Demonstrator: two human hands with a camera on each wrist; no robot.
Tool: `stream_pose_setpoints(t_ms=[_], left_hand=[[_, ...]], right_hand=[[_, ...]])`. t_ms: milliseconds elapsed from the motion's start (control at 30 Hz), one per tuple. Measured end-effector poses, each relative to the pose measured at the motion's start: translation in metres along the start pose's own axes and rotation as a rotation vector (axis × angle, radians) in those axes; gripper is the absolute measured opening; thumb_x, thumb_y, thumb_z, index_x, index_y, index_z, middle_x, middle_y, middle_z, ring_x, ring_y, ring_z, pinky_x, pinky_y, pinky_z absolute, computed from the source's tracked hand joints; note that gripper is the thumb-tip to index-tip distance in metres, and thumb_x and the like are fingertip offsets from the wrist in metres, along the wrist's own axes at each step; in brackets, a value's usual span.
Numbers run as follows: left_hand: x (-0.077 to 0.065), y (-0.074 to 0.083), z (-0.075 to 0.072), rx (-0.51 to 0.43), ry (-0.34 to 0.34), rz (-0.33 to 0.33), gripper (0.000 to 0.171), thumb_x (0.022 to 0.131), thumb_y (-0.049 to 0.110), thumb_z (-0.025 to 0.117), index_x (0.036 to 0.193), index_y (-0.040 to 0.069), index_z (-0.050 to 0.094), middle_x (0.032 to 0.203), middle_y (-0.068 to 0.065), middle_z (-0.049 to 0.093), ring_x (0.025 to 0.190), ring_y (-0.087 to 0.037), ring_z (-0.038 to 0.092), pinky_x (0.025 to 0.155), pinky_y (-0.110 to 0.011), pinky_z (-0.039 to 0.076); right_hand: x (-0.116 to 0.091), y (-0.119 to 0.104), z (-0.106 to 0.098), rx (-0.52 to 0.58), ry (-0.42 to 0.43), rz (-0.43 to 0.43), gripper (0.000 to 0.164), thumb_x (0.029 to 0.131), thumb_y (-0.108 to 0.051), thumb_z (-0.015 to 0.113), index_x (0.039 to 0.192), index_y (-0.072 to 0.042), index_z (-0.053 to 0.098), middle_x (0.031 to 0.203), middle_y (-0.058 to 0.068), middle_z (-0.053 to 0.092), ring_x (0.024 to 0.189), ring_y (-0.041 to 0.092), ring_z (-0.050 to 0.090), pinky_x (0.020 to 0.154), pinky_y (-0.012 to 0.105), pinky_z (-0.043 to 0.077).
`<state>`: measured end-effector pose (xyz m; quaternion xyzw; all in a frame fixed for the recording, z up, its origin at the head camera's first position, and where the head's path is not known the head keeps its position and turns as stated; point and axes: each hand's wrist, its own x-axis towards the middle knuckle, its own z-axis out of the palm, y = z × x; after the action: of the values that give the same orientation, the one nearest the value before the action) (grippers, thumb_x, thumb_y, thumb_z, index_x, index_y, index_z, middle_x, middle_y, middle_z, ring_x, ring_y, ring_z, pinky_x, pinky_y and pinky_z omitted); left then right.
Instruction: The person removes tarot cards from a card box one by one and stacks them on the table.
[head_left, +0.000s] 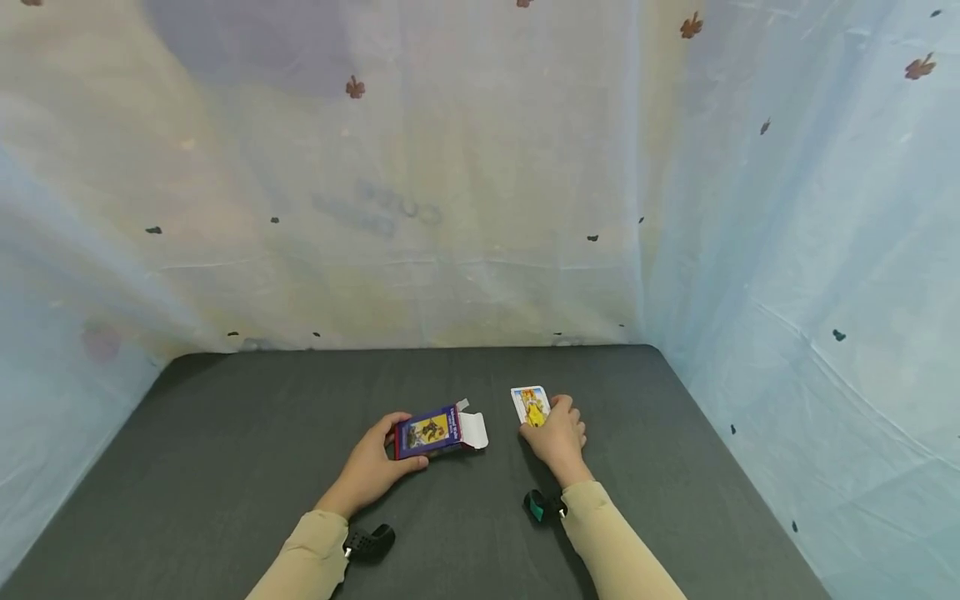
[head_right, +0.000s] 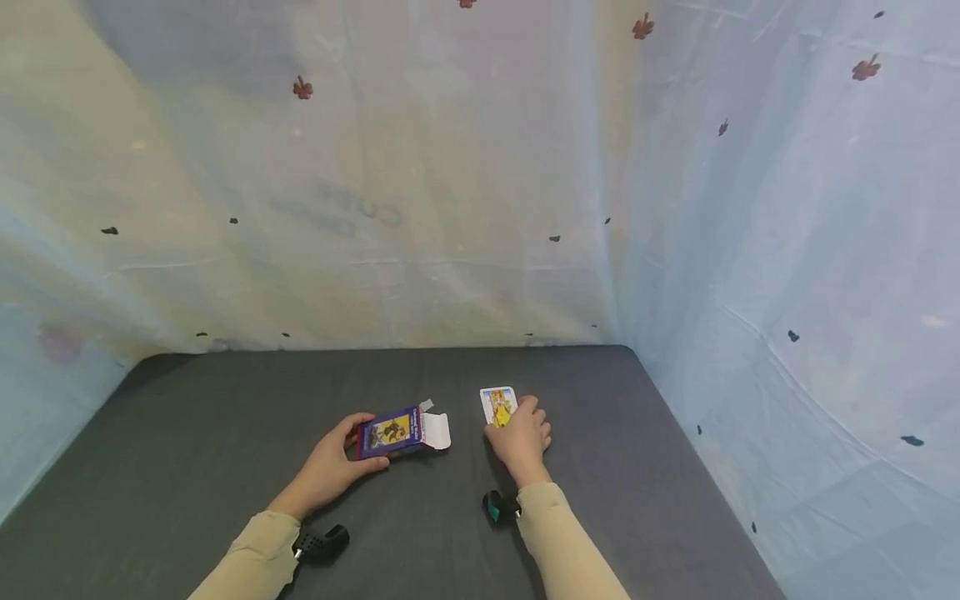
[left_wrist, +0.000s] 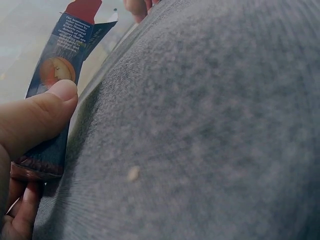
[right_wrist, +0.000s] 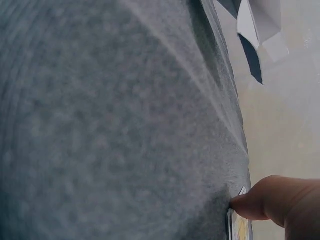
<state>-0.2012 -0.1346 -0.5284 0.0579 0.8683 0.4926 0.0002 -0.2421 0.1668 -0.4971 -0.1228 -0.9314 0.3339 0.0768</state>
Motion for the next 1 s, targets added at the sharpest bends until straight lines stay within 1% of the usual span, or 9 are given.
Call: stream_pose_setpoints(t_ms=[167,267,333,433,533,567,633,767,1000], left_hand=[[0.000,-0.003,0.001,0.003,0.002,-0.004,0.082,0.071,0.045,0.084,0.139,0.022,0.046,0.137,-0.008,0.049,0.123,-0.029,0.050,0.096,-0.047,0.043],[0.000,-0.002,0.000,0.003,-0.003,-0.010,0.083,0.070,0.047,0.084,0.139,0.022,0.045,0.138,-0.008,0.048,0.124,-0.029,0.050,0.096,-0.047,0.043],[-0.001,0.000,0.000,0.001,-0.005,-0.012,0.082,0.071,0.047,0.084,0.139,0.022,0.045,0.138,-0.009,0.048,0.124,-0.030,0.050,0.096,-0.047,0.043],[-0.001,0.002,-0.001,-0.003,-0.005,-0.012,0.082,0.071,0.045,0.085,0.139,0.022,0.045,0.139,-0.010,0.047,0.125,-0.031,0.049,0.097,-0.048,0.043],[0.000,0.001,-0.001,0.003,-0.001,-0.009,0.082,0.071,0.045,0.084,0.139,0.022,0.045,0.140,-0.010,0.047,0.125,-0.032,0.049,0.098,-0.048,0.042],[0.000,0.002,-0.001,0.002,-0.001,-0.011,0.082,0.071,0.045,0.085,0.139,0.022,0.045,0.140,-0.010,0.047,0.125,-0.032,0.049,0.098,-0.048,0.042],[0.000,0.002,-0.001,0.003,-0.002,-0.014,0.082,0.071,0.046,0.085,0.139,0.023,0.046,0.140,-0.010,0.047,0.125,-0.032,0.049,0.098,-0.048,0.042],[0.000,0.002,0.000,0.003,-0.004,-0.017,0.082,0.070,0.046,0.085,0.139,0.023,0.046,0.140,-0.010,0.047,0.125,-0.031,0.049,0.098,-0.048,0.042],[0.000,0.002,0.000,0.001,0.000,-0.014,0.082,0.070,0.044,0.085,0.139,0.022,0.046,0.138,-0.010,0.048,0.124,-0.031,0.050,0.096,-0.047,0.043]], right_hand=[[-0.001,-0.002,-0.002,0.011,-0.015,0.000,0.070,0.077,-0.030,0.080,0.128,0.000,0.042,0.106,0.021,0.047,0.096,0.039,0.043,0.083,0.055,0.033],[-0.002,-0.003,-0.002,0.049,0.008,-0.021,0.065,0.080,-0.032,0.077,0.128,0.000,0.046,0.111,0.021,0.046,0.101,0.037,0.042,0.085,0.055,0.031],[-0.002,-0.003,-0.001,0.107,0.036,-0.060,0.059,0.083,-0.031,0.075,0.125,0.000,0.050,0.113,0.021,0.047,0.103,0.036,0.042,0.087,0.054,0.031],[-0.002,-0.004,0.003,0.237,0.048,-0.142,0.044,0.086,-0.025,0.073,0.118,0.000,0.055,0.110,0.017,0.053,0.099,0.031,0.049,0.086,0.047,0.038],[-0.002,-0.009,0.006,0.366,-0.024,-0.215,0.033,0.089,-0.019,0.070,0.112,0.002,0.059,0.099,0.011,0.060,0.087,0.023,0.056,0.075,0.037,0.047],[-0.002,-0.010,0.008,0.396,-0.061,-0.234,0.031,0.090,-0.018,0.069,0.111,0.002,0.059,0.097,0.009,0.061,0.083,0.021,0.058,0.071,0.034,0.048],[-0.005,-0.014,0.009,0.424,-0.130,-0.264,0.029,0.091,-0.018,0.068,0.110,0.002,0.061,0.093,0.006,0.062,0.080,0.018,0.058,0.069,0.032,0.049],[-0.009,-0.021,0.013,0.423,-0.207,-0.302,0.028,0.091,-0.022,0.068,0.108,0.000,0.062,0.090,0.004,0.063,0.077,0.017,0.058,0.068,0.032,0.048],[-0.013,-0.023,0.022,0.391,-0.274,-0.318,0.022,0.094,-0.026,0.064,0.105,-0.006,0.062,0.091,0.002,0.060,0.079,0.017,0.056,0.070,0.033,0.047]])
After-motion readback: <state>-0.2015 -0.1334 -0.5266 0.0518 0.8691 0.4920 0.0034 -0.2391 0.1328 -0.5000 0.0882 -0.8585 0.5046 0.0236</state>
